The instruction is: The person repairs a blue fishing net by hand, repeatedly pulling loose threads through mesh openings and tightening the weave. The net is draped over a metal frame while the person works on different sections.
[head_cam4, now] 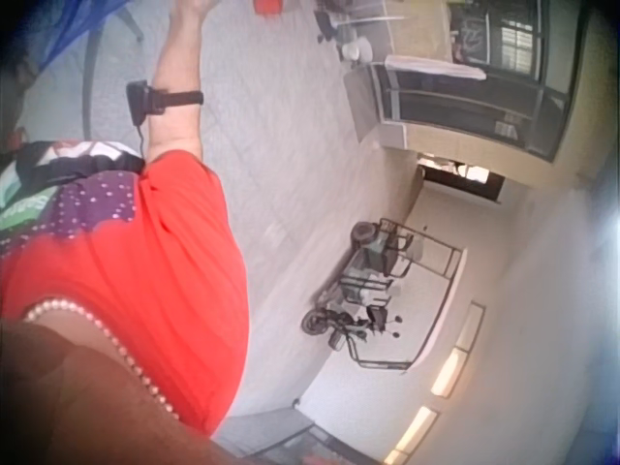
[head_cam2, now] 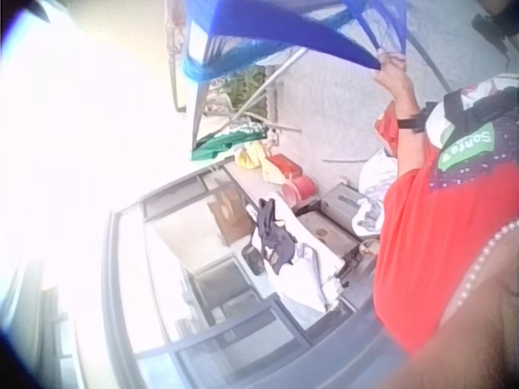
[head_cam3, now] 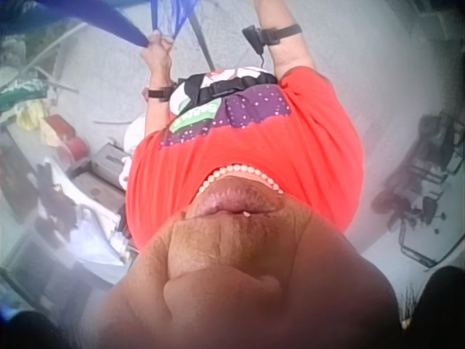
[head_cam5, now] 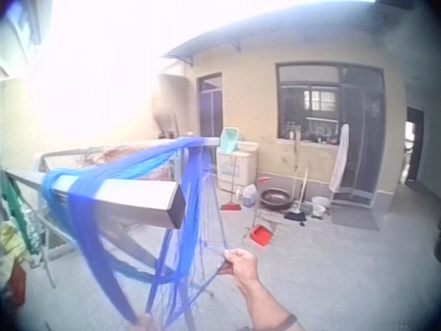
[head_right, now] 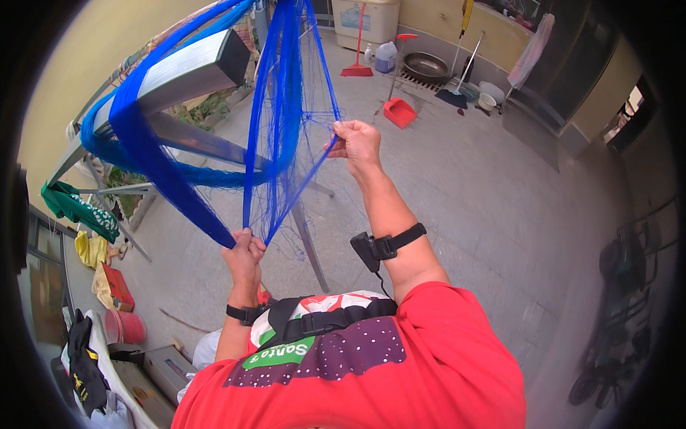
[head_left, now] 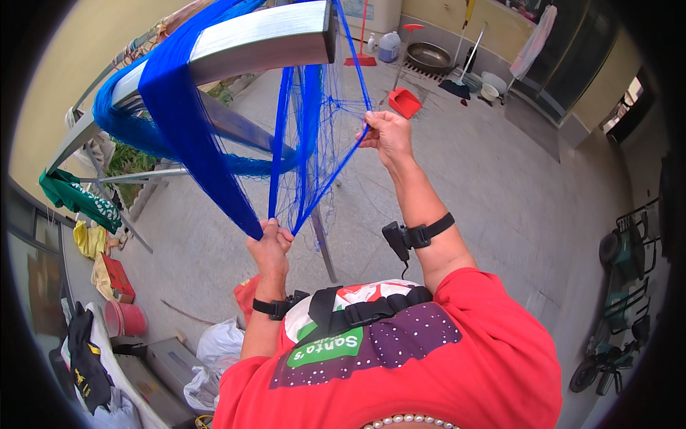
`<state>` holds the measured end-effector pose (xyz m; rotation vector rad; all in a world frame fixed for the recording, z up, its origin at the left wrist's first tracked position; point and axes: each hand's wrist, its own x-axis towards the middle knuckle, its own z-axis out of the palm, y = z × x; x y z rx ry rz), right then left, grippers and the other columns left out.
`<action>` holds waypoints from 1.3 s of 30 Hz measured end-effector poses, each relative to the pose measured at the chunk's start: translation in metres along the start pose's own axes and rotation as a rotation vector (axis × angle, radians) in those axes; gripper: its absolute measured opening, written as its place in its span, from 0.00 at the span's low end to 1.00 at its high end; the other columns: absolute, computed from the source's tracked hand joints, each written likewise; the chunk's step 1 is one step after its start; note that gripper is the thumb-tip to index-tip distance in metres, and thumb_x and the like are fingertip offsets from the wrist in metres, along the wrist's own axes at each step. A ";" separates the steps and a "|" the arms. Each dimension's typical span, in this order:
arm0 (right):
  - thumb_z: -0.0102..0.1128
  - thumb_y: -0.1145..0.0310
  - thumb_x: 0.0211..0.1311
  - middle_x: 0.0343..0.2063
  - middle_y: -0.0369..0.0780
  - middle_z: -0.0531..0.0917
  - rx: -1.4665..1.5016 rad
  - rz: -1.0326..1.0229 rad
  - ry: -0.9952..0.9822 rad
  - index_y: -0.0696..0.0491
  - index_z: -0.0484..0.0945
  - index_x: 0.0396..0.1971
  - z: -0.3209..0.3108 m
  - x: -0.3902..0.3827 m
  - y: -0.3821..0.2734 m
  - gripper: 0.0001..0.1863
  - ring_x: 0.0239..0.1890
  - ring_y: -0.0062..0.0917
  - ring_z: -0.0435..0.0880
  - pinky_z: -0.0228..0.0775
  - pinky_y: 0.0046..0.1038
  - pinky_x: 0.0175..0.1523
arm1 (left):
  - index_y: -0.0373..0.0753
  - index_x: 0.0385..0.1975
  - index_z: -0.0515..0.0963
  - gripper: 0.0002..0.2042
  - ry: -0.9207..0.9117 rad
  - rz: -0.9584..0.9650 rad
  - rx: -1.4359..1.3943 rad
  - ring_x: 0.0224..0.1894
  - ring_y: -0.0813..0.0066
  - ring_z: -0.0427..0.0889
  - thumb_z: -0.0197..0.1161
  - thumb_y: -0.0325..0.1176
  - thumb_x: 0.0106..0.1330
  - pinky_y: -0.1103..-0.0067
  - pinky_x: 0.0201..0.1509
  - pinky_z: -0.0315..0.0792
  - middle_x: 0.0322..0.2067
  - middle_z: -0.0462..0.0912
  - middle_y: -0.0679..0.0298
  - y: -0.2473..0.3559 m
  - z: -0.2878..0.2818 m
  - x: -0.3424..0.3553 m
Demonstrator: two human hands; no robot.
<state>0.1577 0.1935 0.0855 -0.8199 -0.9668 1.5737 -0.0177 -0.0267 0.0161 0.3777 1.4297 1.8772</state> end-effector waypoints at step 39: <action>0.54 0.77 0.54 0.18 0.41 0.79 -0.453 -0.011 0.039 0.60 0.74 0.27 -0.031 0.081 -0.018 0.03 0.11 0.22 0.77 0.70 0.26 0.11 | 0.34 0.29 0.69 0.03 -0.236 -0.139 0.291 0.07 0.85 0.58 0.53 0.26 0.61 0.86 0.12 0.48 0.11 0.72 0.62 0.003 0.012 -0.008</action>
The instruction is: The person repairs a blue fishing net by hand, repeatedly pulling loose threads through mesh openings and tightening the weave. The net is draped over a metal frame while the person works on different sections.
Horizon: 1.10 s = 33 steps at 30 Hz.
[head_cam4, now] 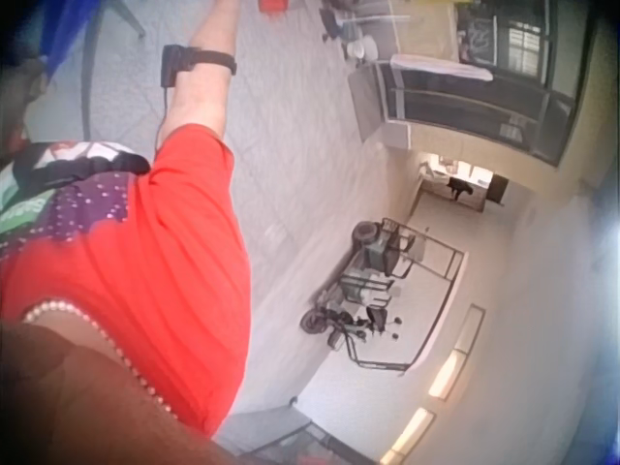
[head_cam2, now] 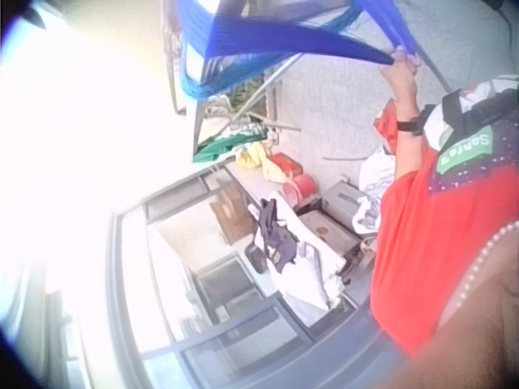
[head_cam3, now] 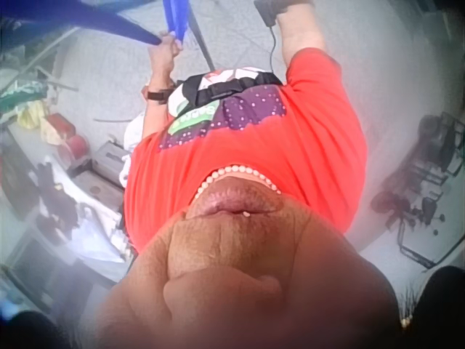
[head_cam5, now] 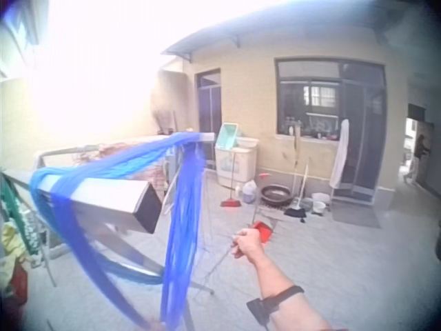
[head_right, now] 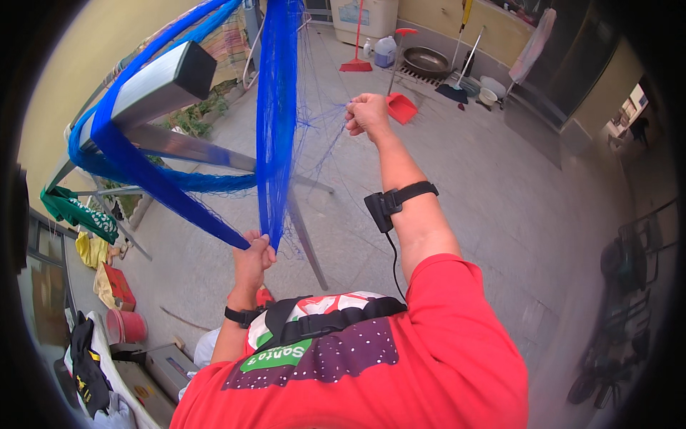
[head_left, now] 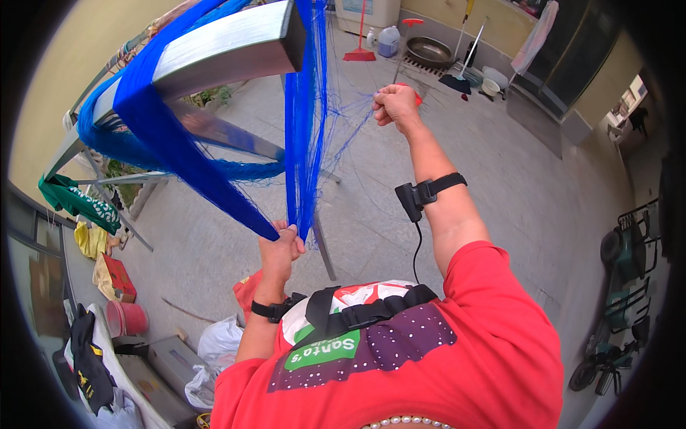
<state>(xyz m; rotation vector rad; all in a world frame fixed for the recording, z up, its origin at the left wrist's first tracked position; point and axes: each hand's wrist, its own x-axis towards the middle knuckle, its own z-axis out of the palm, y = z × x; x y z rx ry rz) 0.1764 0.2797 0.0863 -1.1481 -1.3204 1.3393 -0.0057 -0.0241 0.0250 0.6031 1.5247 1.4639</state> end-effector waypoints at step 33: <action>0.55 0.73 0.53 0.13 0.38 0.77 -0.361 0.034 0.254 0.59 0.75 0.21 -0.106 -0.023 0.082 0.06 0.10 0.23 0.76 0.67 0.25 0.13 | 0.39 0.23 0.71 0.06 -0.204 -0.079 0.063 0.10 0.86 0.60 0.56 0.30 0.62 0.87 0.14 0.50 0.12 0.73 0.65 0.003 -0.009 0.002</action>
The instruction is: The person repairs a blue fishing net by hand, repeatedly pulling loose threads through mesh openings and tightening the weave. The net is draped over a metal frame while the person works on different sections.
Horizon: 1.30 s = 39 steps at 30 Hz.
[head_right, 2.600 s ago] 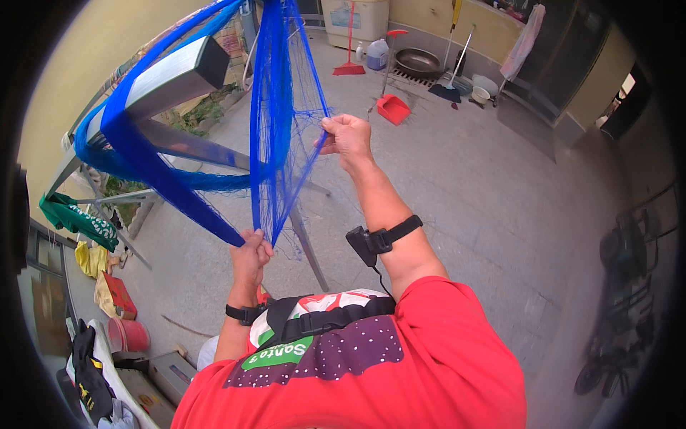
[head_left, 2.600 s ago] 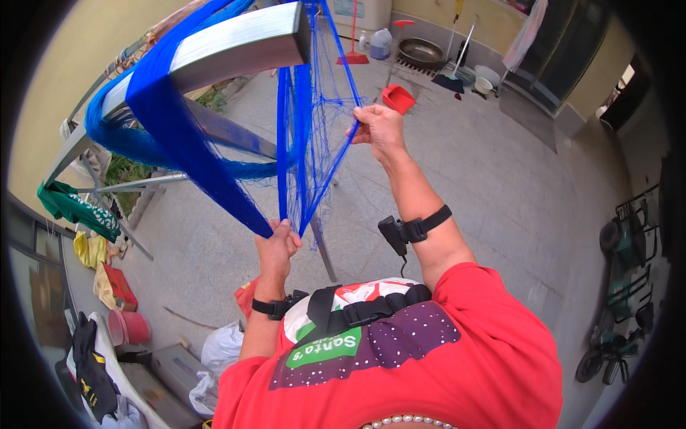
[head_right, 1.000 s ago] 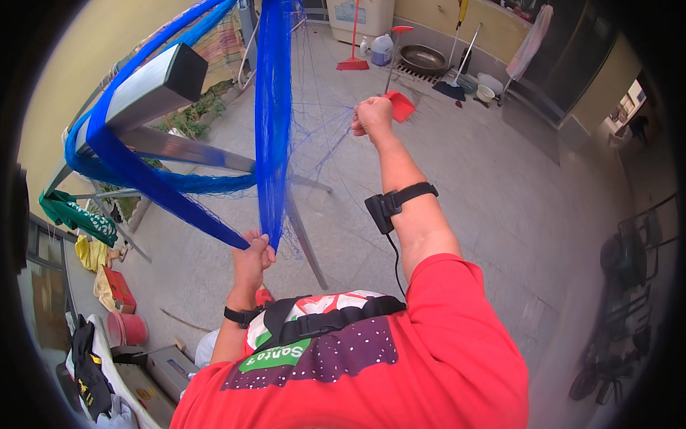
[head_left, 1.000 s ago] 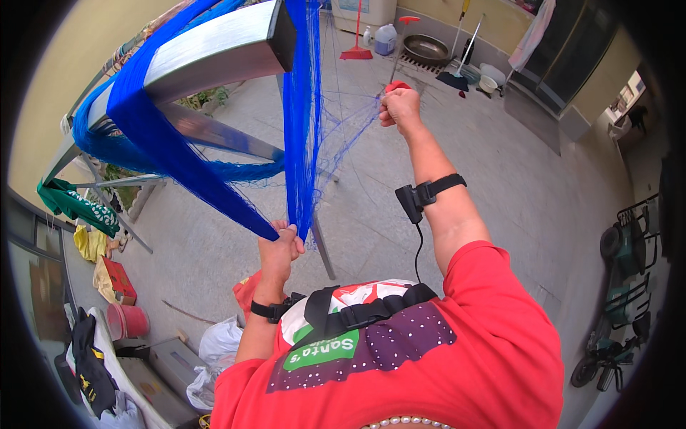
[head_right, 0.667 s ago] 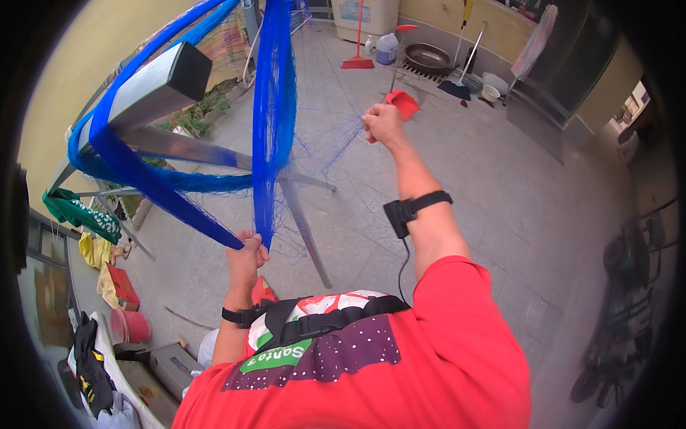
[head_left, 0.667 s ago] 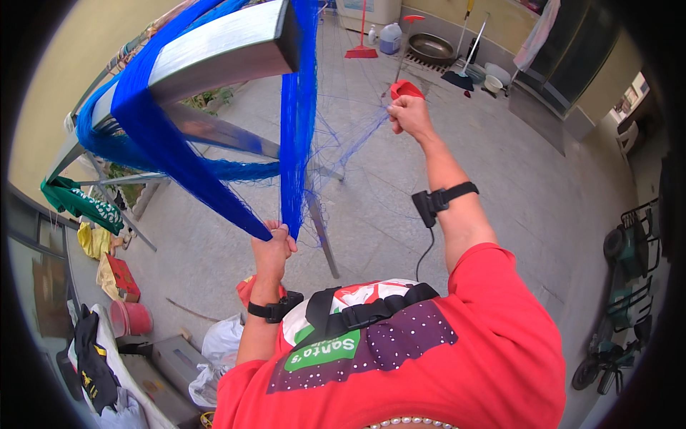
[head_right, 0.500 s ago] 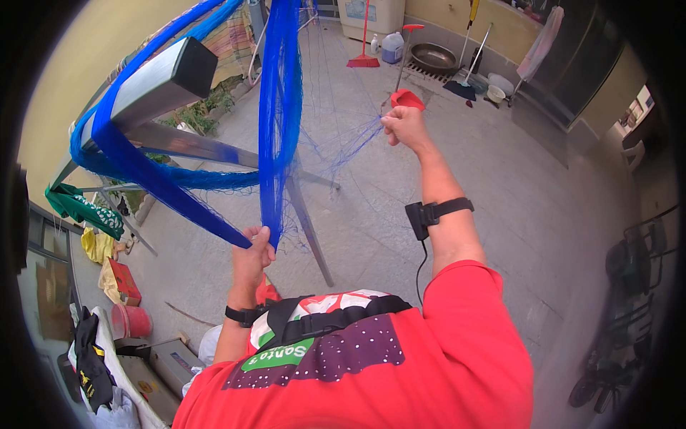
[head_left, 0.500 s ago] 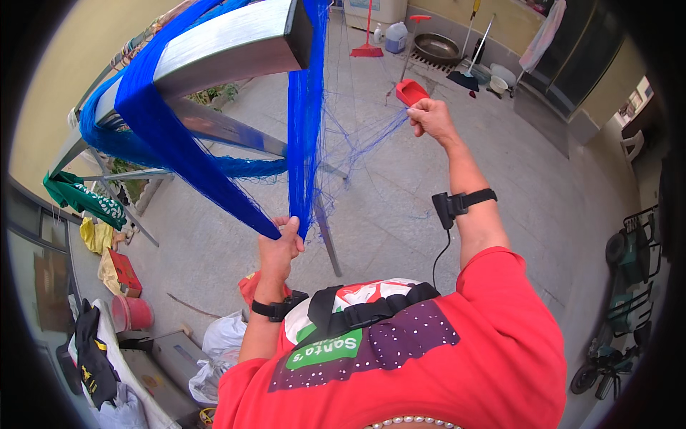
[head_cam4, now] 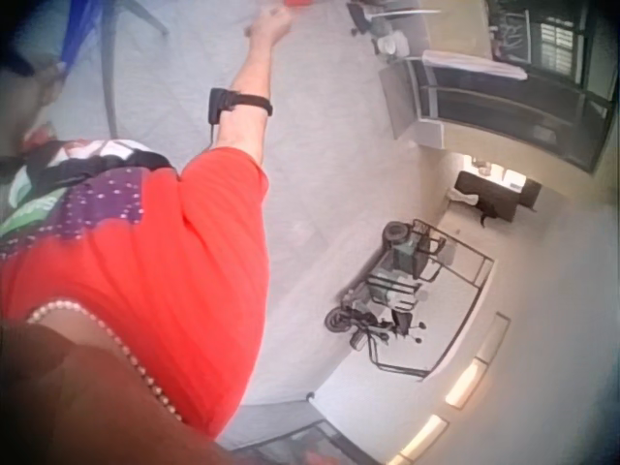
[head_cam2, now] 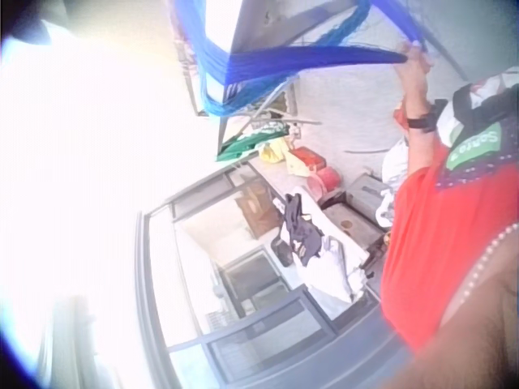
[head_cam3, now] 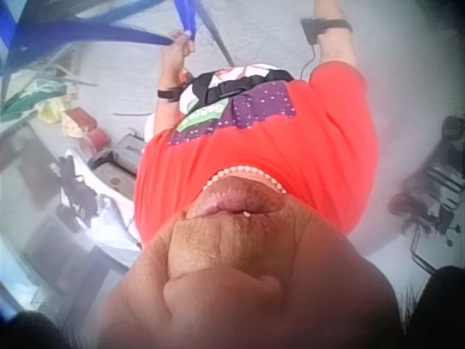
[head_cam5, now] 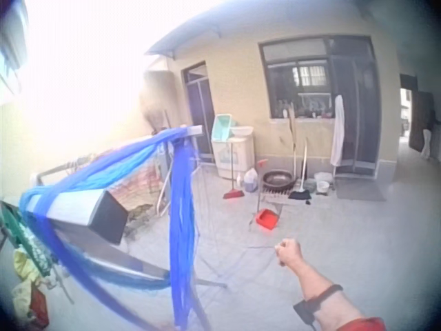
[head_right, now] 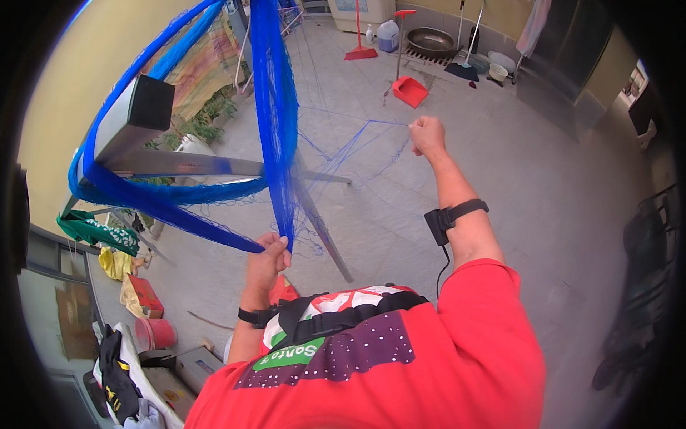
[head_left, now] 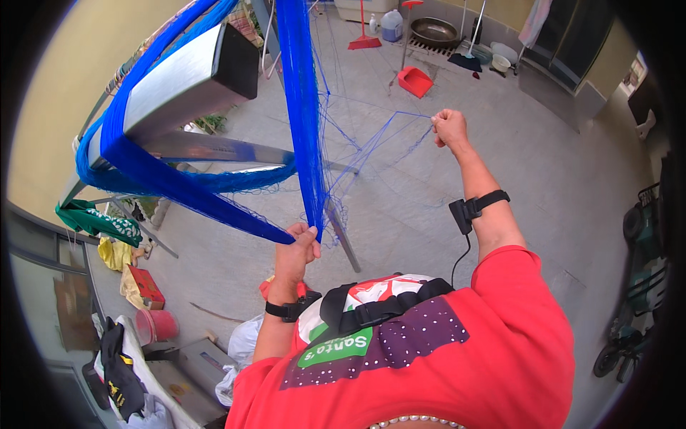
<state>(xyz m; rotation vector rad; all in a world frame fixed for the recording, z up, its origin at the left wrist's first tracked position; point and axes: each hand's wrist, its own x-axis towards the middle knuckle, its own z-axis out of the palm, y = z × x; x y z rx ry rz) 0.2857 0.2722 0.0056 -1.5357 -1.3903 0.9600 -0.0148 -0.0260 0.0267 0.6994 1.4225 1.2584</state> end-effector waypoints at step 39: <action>0.56 0.74 0.56 0.13 0.38 0.75 0.503 -0.225 -0.301 0.61 0.75 0.20 0.090 -0.055 -0.147 0.08 0.08 0.18 0.72 0.61 0.23 0.11 | 0.38 0.25 0.71 0.06 0.020 0.002 0.027 0.11 0.84 0.65 0.57 0.30 0.62 0.87 0.15 0.53 0.13 0.73 0.66 0.000 0.005 -0.004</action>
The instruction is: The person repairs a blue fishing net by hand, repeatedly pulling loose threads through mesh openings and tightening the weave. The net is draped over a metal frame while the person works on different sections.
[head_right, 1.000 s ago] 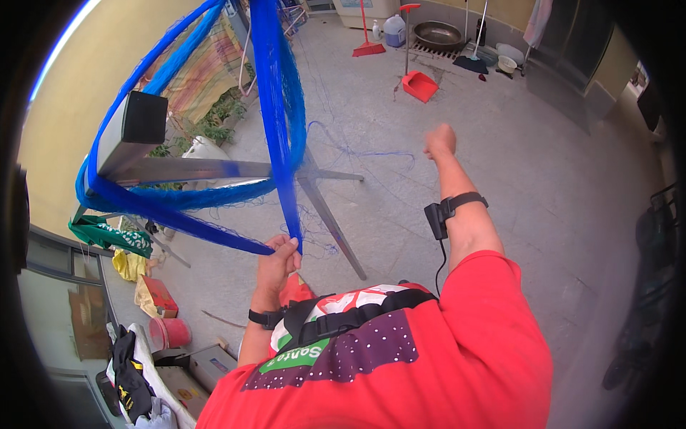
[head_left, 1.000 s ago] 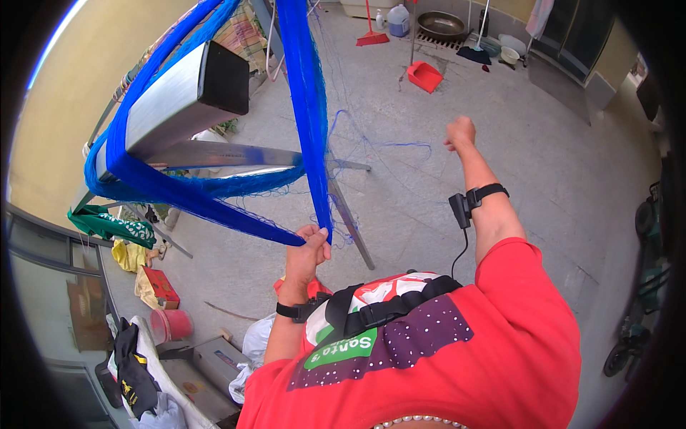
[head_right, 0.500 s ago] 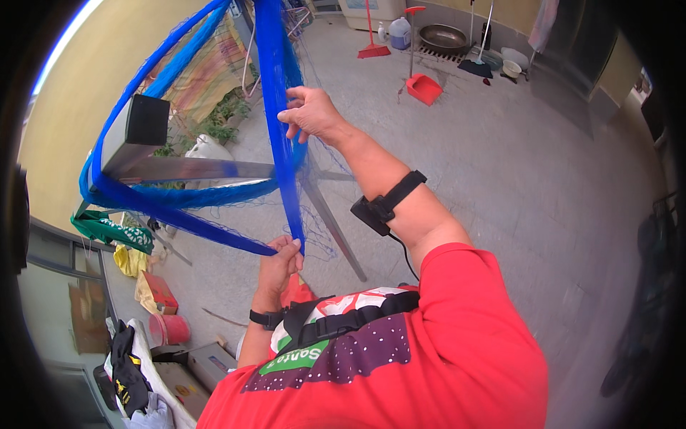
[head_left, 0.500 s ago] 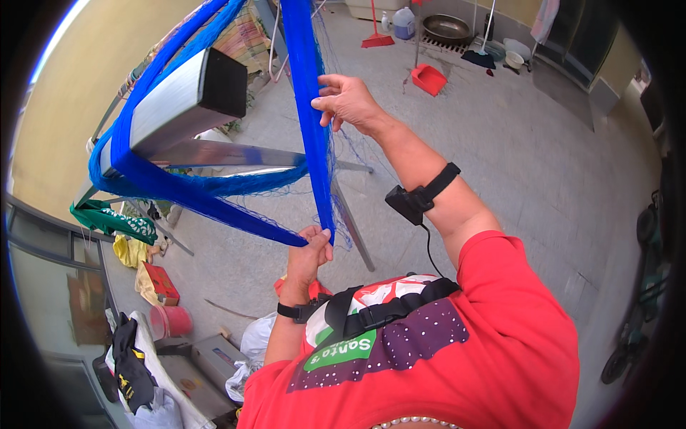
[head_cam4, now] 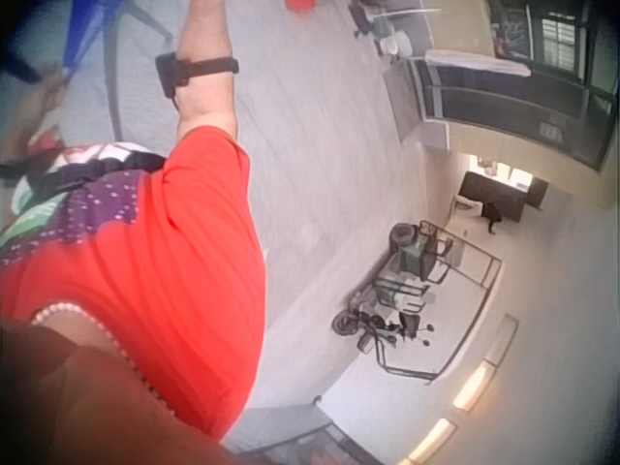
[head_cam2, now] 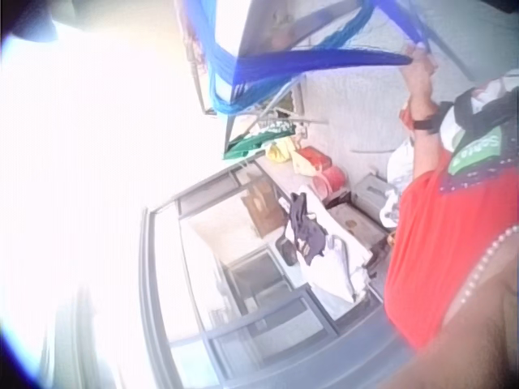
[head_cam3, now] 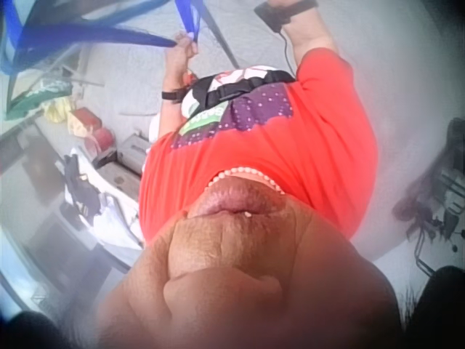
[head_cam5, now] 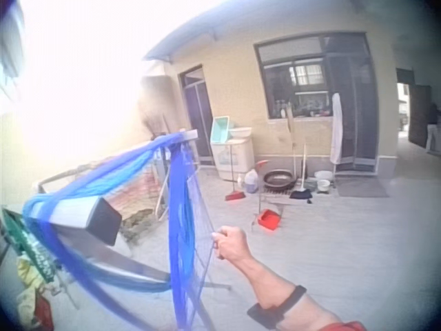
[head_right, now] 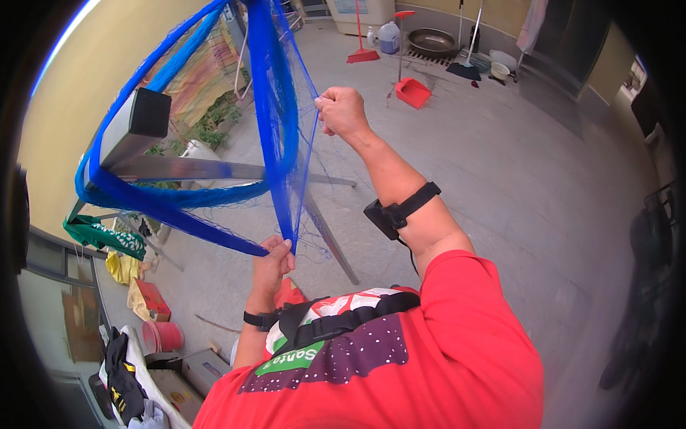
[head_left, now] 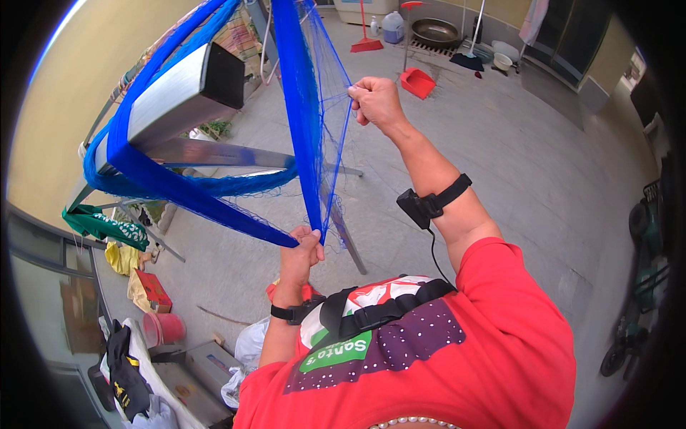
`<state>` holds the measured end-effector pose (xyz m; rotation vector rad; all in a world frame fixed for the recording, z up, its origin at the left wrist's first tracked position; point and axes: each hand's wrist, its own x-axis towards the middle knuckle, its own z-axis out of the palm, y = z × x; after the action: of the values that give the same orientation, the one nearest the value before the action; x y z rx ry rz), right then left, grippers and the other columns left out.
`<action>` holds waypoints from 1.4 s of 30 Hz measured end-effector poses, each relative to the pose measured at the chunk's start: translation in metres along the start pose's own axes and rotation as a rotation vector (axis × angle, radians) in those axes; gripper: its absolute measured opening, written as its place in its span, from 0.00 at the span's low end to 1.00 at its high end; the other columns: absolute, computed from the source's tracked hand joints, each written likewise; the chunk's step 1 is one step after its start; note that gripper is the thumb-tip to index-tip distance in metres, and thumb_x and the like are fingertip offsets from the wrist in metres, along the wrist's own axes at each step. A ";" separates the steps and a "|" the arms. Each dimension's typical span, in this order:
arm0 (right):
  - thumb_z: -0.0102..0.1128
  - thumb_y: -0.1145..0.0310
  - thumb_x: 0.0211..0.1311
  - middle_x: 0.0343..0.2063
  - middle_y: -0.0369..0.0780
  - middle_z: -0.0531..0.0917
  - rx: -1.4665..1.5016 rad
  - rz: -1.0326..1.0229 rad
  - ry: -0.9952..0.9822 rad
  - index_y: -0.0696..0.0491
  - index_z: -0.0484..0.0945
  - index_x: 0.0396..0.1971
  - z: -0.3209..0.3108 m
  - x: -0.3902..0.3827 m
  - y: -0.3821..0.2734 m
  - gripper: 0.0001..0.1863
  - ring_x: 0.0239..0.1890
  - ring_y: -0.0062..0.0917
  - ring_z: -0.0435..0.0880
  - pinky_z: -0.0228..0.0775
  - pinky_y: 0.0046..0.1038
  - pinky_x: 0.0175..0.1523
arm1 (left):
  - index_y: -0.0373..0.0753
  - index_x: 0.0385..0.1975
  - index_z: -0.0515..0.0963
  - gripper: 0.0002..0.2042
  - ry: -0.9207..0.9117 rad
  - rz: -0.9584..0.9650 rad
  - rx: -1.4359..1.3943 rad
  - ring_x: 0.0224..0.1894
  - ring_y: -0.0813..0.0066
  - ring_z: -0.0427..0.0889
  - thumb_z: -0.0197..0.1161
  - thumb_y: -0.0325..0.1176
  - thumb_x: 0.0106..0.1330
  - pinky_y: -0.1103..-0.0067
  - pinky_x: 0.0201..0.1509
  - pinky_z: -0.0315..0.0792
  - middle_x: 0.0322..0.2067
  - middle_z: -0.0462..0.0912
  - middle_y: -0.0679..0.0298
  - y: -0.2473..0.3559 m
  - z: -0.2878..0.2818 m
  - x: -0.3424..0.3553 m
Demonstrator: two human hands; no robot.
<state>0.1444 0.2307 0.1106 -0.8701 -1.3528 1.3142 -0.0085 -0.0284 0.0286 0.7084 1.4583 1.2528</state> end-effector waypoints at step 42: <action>0.61 0.68 0.57 0.18 0.37 0.78 0.211 0.298 -0.313 0.59 0.76 0.24 0.048 -0.079 0.033 0.09 0.15 0.17 0.74 0.63 0.19 0.15 | 0.37 0.27 0.71 0.05 -0.023 0.044 0.002 0.11 0.85 0.64 0.55 0.30 0.63 0.87 0.16 0.53 0.13 0.73 0.67 0.003 0.006 -0.001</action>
<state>0.1111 0.1477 0.0697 -0.7617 -1.3215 1.8503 -0.0031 -0.0266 0.0324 0.7573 1.4320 1.2731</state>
